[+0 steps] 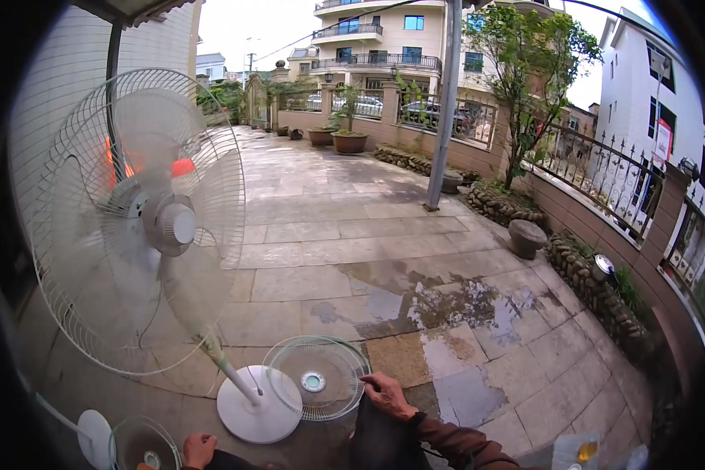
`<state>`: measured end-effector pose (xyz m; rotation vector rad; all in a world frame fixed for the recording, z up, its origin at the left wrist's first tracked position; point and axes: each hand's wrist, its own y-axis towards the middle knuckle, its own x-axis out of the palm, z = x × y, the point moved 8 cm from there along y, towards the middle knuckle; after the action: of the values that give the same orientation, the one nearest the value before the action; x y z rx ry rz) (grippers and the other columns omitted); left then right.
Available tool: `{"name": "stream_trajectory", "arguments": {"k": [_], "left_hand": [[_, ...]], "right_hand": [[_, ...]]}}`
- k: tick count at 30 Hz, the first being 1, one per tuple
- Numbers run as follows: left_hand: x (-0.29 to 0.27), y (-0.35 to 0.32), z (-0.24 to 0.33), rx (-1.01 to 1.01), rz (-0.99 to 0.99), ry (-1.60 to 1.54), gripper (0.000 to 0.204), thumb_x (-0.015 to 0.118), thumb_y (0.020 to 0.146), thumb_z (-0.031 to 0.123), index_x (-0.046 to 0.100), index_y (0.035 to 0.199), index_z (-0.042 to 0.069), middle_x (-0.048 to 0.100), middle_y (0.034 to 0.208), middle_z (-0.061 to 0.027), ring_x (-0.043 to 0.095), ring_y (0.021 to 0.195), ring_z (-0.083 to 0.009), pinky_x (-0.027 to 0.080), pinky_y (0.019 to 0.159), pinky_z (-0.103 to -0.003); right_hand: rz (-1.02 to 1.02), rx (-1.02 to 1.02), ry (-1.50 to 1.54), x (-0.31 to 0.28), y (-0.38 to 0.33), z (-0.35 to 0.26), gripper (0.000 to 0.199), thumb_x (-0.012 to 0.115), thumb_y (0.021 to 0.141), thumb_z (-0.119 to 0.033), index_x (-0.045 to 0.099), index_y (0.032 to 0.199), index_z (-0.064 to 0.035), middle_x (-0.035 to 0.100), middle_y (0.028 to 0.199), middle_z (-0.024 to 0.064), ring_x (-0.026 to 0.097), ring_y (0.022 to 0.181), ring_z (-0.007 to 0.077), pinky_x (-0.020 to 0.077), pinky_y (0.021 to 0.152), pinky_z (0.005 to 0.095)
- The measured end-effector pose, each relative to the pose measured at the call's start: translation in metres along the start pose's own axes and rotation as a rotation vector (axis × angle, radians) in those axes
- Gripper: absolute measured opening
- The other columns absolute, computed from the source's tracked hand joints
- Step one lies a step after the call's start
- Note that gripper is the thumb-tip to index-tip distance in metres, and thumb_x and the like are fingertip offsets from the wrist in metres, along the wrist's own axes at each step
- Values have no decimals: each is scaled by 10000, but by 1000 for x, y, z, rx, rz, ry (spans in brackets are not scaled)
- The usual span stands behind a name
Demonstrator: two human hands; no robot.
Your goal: Assembling the protective front and back grilles onto a floor fan.
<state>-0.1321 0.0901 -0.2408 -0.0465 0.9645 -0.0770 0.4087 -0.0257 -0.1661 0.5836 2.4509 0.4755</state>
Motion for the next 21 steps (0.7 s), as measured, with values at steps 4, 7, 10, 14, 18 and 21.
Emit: {"name": "stream_trajectory", "arguments": {"k": [4, 7, 10, 14, 18, 21], "left_hand": [[2, -11, -2, -115, -67, 9, 325, 670, 789, 307, 758, 956, 43, 726, 909, -154, 692, 907, -318, 522, 851, -406], [-3, -18, 5, -75, -6, 47, 373, 643, 807, 377, 771, 1001, 85, 739, 890, -161, 708, 859, -331, 545, 812, -403], [-15, -17, 23, -48, 0, 6, 299, 633, 839, 334, 761, 944, 85, 736, 832, -109, 699, 836, -334, 539, 777, -411], [-22, -5, 47, -37, 71, 15, 324, 631, 866, 358, 737, 973, 71, 720, 959, -169, 677, 924, -368, 538, 808, -440], [-32, -23, 41, -108, 117, 67, 322, 609, 883, 339, 738, 1000, 68, 729, 947, -157, 690, 904, -344, 538, 798, -412], [-33, -35, 28, -112, 157, 37, 318, 603, 882, 338, 738, 983, 68, 729, 952, -157, 689, 904, -345, 538, 793, -414]], "right_hand": [[-14, 40, 14, 0, -4, 1, 214, 635, 890, -74, 707, 1091, -52, 694, 933, 131, 674, 808, 211, 526, 722, 318], [-43, 43, -17, 5, 0, -3, 202, 632, 874, -41, 692, 1066, -23, 693, 949, 166, 697, 879, 289, 541, 776, 353], [-31, 72, -41, 10, 7, 5, 184, 623, 877, -38, 693, 1047, -37, 684, 925, 174, 700, 859, 284, 532, 761, 347], [-55, 130, -113, -4, 17, 9, 193, 590, 935, -87, 682, 1094, -31, 706, 975, 125, 682, 903, 221, 518, 808, 319], [-131, 184, 5, 11, 10, 15, 239, 546, 1000, -127, 664, 1171, -9, 690, 1036, 72, 636, 927, 145, 493, 847, 273], [-190, 174, -47, 17, 4, 17, 255, 539, 1002, -128, 654, 1196, -9, 680, 1068, 79, 627, 948, 152, 491, 859, 281]]}}
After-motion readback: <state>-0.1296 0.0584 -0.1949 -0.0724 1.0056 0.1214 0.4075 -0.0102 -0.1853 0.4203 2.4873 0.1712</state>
